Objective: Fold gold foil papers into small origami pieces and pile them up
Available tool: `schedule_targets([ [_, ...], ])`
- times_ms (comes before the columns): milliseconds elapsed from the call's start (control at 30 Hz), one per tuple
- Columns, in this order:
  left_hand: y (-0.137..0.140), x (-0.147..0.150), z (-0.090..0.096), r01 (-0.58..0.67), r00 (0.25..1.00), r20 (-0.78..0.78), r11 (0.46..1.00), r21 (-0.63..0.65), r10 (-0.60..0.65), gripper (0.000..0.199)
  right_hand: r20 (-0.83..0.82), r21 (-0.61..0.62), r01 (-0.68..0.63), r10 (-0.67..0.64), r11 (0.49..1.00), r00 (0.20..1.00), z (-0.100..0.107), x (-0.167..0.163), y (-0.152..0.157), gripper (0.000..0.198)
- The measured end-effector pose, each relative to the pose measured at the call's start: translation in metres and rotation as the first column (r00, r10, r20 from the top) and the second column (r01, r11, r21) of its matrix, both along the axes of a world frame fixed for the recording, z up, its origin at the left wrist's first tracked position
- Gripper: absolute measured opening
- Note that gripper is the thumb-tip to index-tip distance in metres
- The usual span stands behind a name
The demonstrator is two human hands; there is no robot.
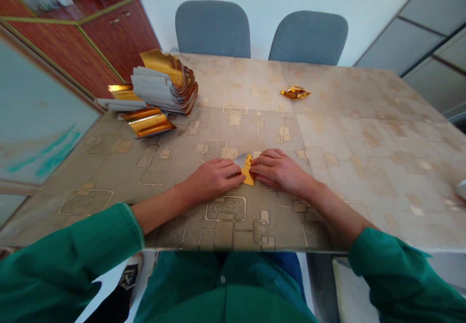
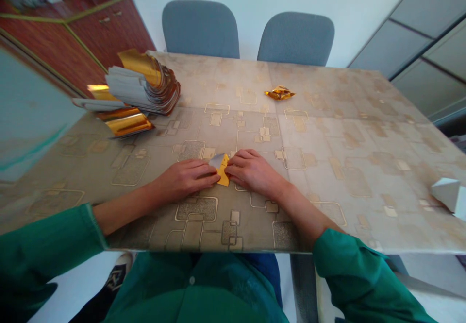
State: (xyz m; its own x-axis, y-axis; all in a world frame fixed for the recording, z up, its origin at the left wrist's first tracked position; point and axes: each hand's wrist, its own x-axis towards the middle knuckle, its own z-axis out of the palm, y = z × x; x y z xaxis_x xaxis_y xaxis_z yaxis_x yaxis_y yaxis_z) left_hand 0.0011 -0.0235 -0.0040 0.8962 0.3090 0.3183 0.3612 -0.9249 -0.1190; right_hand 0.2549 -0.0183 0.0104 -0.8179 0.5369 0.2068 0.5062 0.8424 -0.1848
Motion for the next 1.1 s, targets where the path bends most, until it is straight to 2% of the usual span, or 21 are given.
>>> schedule_targets([
  [267, -0.002, 0.002, -0.001, -0.035, 0.999, 0.02, 0.999, -0.026, 0.036, 0.024, 0.056, 0.043, -0.19, 0.188, 0.981, 0.981, 0.001, -0.001, 0.004, 0.023],
  [567, -0.005, -0.008, -0.005, -0.033, 0.992, 0.115, 0.993, -0.112, 0.046, 0.025, 0.101, 0.217, -0.188, 0.169, 0.958, 0.98, -0.008, -0.007, 0.0, 0.022],
  [700, -0.011, -0.001, 0.0, -0.116, 0.988, 0.091, 0.984, -0.135, 0.129, 0.025, 0.078, 0.253, -0.165, 0.15, 0.953, 0.986, -0.011, -0.008, 0.0, 0.022],
  [767, -0.015, 0.005, 0.002, -0.163, 0.983, 0.062, 0.978, -0.127, 0.172, 0.027, 0.042, 0.245, -0.141, 0.135, 0.959, 0.99, -0.013, -0.008, 0.0, 0.023],
  [933, -0.025, 0.016, 0.0, -0.254, 0.963, 0.084, 0.966, -0.052, 0.258, 0.018, -0.057, 0.156, -0.086, 0.096, 0.984, 0.994, -0.016, -0.008, -0.002, 0.025],
  [1033, -0.029, 0.017, -0.003, -0.277, 0.954, 0.11, 0.96, -0.035, 0.279, 0.016, -0.065, 0.094, -0.089, 0.095, 0.992, 0.993, -0.012, -0.007, -0.004, 0.027],
  [1100, -0.03, 0.018, -0.004, -0.289, 0.948, 0.126, 0.956, -0.045, 0.293, 0.016, -0.055, 0.096, -0.093, 0.099, 0.991, 0.994, -0.01, -0.008, -0.005, 0.026],
])
